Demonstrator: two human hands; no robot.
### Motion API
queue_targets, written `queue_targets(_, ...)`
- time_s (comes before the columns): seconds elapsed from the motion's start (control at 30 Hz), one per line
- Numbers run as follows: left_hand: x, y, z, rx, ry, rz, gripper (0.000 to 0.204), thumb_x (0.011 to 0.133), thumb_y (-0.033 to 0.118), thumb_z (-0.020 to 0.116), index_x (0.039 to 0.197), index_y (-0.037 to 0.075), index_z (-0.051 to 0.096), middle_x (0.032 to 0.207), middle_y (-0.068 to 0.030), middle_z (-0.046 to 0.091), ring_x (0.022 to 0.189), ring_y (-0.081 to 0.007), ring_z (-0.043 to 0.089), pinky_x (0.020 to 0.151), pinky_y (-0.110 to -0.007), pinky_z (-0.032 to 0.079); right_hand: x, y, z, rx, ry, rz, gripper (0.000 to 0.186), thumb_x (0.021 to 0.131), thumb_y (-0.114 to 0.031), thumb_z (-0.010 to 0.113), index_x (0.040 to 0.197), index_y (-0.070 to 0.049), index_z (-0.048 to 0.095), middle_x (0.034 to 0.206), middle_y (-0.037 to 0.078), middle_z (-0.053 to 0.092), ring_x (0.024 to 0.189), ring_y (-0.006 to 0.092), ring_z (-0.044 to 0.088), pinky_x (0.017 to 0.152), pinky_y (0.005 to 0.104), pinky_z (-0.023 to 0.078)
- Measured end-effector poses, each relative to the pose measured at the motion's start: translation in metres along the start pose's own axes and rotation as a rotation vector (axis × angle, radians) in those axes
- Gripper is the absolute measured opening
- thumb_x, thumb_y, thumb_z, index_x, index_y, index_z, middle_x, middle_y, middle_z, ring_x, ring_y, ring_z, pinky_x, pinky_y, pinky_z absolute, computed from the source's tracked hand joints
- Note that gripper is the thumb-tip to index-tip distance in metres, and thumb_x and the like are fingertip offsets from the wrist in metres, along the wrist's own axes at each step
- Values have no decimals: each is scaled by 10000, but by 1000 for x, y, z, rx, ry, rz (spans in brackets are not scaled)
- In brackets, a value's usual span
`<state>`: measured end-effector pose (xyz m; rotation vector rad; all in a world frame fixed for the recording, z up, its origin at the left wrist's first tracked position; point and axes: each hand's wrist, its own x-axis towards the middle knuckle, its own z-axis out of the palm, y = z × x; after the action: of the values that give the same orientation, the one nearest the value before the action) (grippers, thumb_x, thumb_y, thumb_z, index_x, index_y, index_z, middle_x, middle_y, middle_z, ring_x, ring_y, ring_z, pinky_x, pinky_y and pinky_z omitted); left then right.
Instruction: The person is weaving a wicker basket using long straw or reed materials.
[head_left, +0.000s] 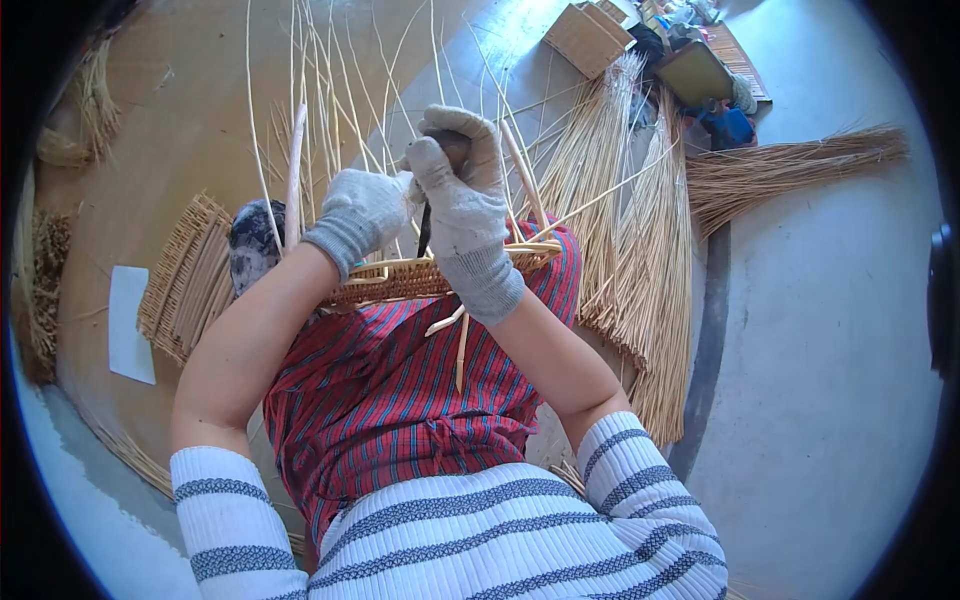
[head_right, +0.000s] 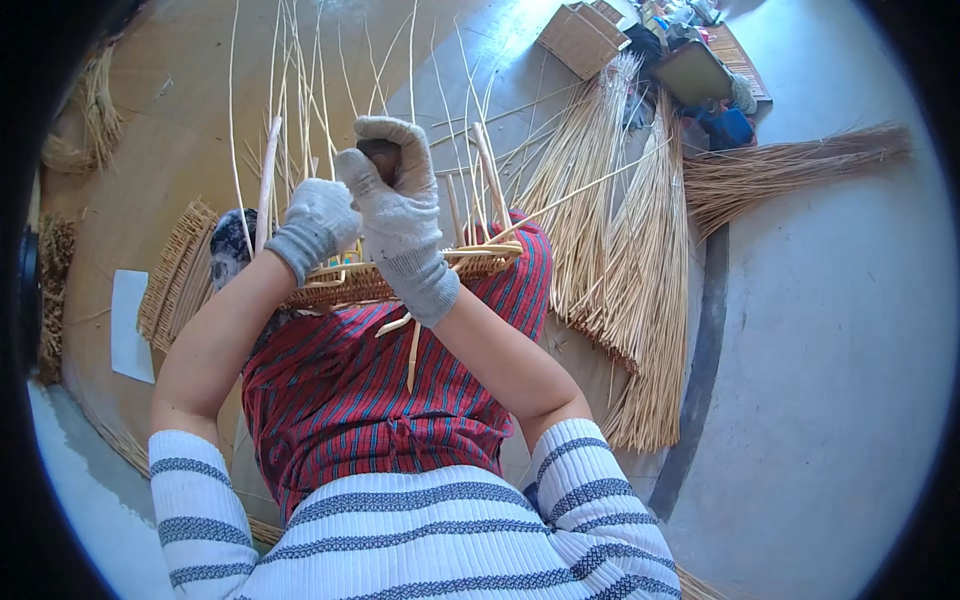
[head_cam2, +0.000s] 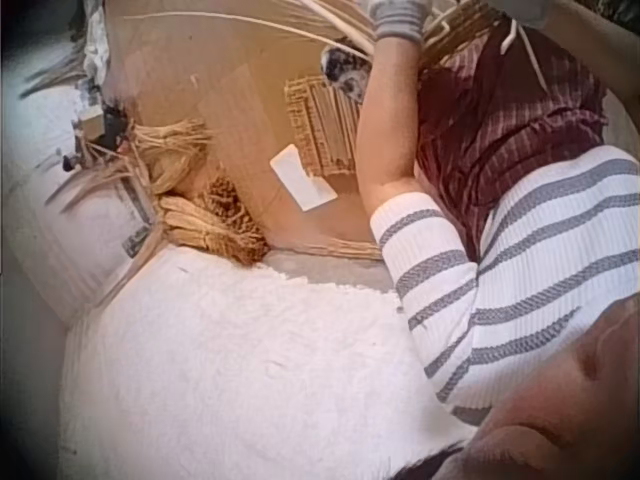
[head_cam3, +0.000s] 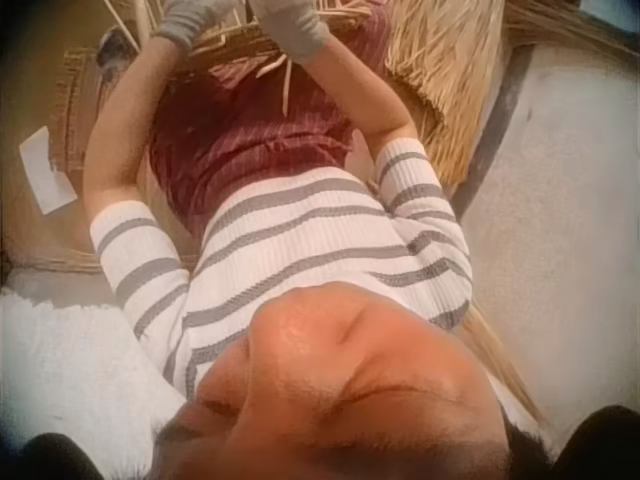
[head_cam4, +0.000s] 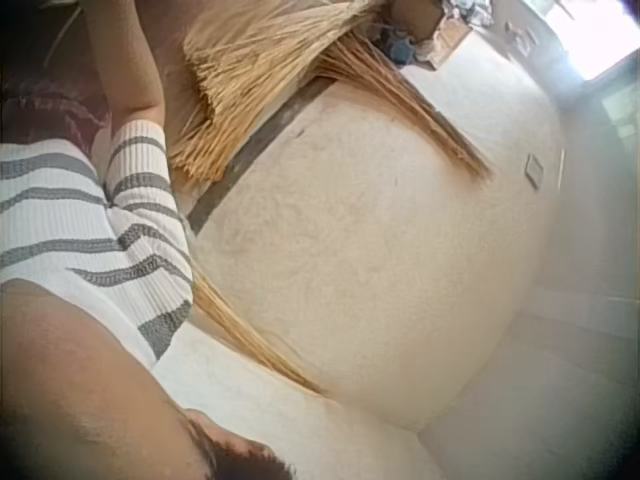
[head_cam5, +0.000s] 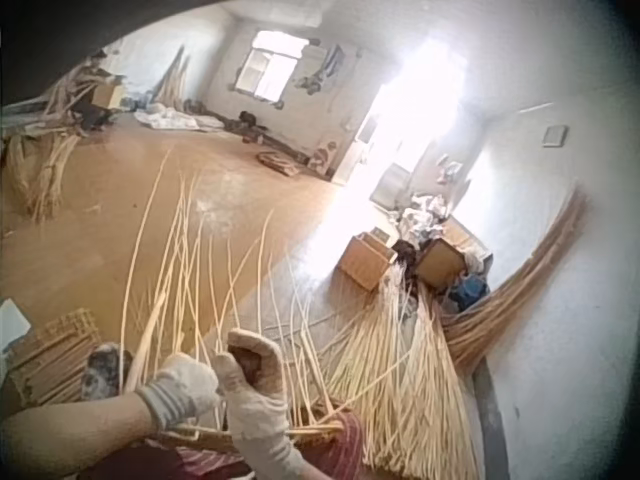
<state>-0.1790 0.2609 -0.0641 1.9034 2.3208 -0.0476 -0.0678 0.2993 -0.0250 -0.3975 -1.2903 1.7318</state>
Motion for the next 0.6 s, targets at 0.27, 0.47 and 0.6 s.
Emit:
queue_targets(0.27, -4, 1, -17, 97, -147, 64, 347, 975, 362, 446, 1022, 109, 679, 843, -118, 739, 796, -279, 729, 638, -438, 554, -6, 0, 6, 11, 6, -117, 342, 829, 73, 732, 1109, -73, 601, 924, -17, 638, 830, 45, 604, 773, 209, 518)
queue_targets(0.47, -8, 4, -22, 171, -162, 76, 340, 984, 341, 423, 1034, 125, 680, 864, -99, 742, 795, -269, 730, 644, -438, 556, -4, -2, 10, -48, -5, -124, 260, 890, -17, 714, 1111, -64, 587, 865, 10, 655, 669, 49, 565, 598, 209, 488)
queue_targets(0.6, -8, 4, -24, 122, -180, 36, 344, 984, 369, 423, 1073, 151, 673, 887, -100, 743, 816, -270, 730, 662, -440, 558, -7, -2, 10, -58, -5, -96, 254, 889, -15, 713, 1106, -61, 590, 862, 12, 653, 672, 51, 566, 608, 210, 492)
